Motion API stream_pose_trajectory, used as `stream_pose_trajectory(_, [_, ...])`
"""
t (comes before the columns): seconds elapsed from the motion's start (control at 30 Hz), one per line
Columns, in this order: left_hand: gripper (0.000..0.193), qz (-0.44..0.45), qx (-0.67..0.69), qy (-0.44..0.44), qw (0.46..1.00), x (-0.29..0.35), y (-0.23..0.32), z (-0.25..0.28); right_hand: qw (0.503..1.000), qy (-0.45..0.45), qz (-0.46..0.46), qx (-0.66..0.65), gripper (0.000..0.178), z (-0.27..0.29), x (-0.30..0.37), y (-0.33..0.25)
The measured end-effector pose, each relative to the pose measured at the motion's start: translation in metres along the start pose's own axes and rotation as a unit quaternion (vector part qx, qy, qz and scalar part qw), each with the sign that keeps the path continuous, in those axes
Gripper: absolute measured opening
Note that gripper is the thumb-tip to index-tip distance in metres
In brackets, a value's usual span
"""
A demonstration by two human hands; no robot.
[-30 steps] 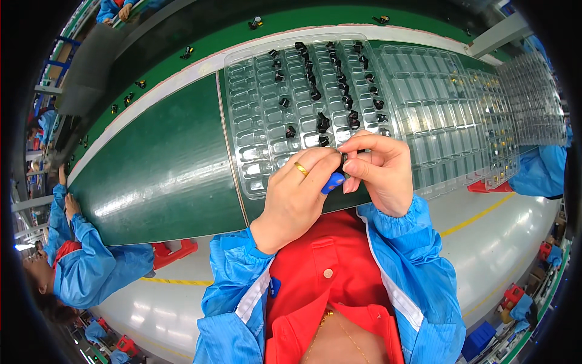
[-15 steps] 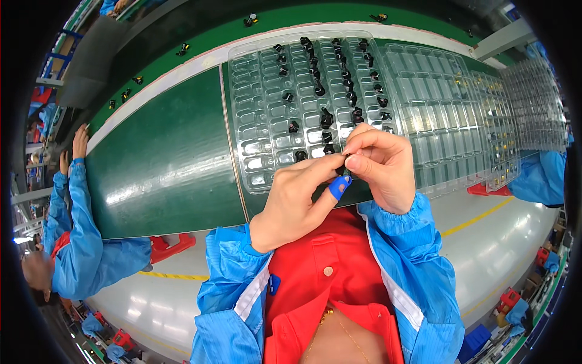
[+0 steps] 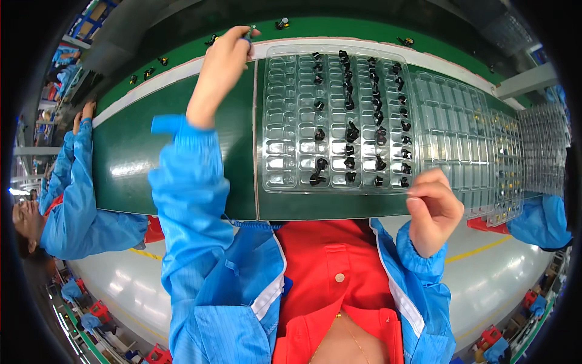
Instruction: Assembling small electronic components on a factory line.
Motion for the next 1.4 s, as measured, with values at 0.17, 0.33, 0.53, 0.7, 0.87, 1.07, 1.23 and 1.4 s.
stream_pose_trajectory(0.17, [0.050, 0.123, -0.074, 0.060, 0.988, -0.048, -0.088, 0.016, 0.999, 0.036, -0.003, 0.007, 0.013, 0.023, 0.008, 0.001])
stream_pose_trajectory(0.33, [0.040, -0.218, -0.180, -0.010, 0.959, -0.030, 0.006, -0.036, 0.990, 0.084, -0.035, 0.108, 0.009, 0.067, 0.015, 0.006])
stream_pose_trajectory(0.53, [0.032, -0.295, -0.197, -0.177, 0.918, -0.025, 0.032, -0.075, 0.968, 0.056, -0.041, 0.240, 0.005, 0.099, -0.011, -0.005])
stream_pose_trajectory(0.7, [0.027, -0.272, -0.202, -0.193, 0.921, -0.027, 0.034, -0.078, 0.916, 0.062, -0.100, 0.384, 0.009, 0.155, -0.049, 0.017])
stream_pose_trajectory(0.87, [0.014, -0.241, -0.109, -0.073, 0.962, -0.028, 0.028, -0.073, 0.843, 0.044, -0.046, 0.534, 0.013, 0.217, -0.101, 0.058])
stream_pose_trajectory(1.07, [0.008, -0.098, 0.190, -0.070, 0.974, 0.011, 0.049, -0.040, 0.750, -0.102, 0.011, 0.653, 0.017, 0.218, -0.125, 0.092])
stream_pose_trajectory(1.23, [0.016, -0.055, 0.259, -0.118, 0.957, 0.076, 0.068, -0.023, 0.719, -0.088, 0.092, 0.683, 0.016, 0.211, -0.120, 0.082])
stream_pose_trajectory(1.4, [0.023, 0.015, 0.297, -0.142, 0.944, 0.129, 0.070, -0.030, 0.937, 0.070, -0.098, 0.328, 0.002, 0.210, -0.101, 0.051])
Point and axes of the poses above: each hand's wrist, its own x-axis away from the middle knuckle, its own z-axis out of the back of the hand, y = z × x, the point moved 5 cm from there along -x, towards the middle knuckle, and after that the axes turned 4 degrees about -y, right-handed, at the moved point
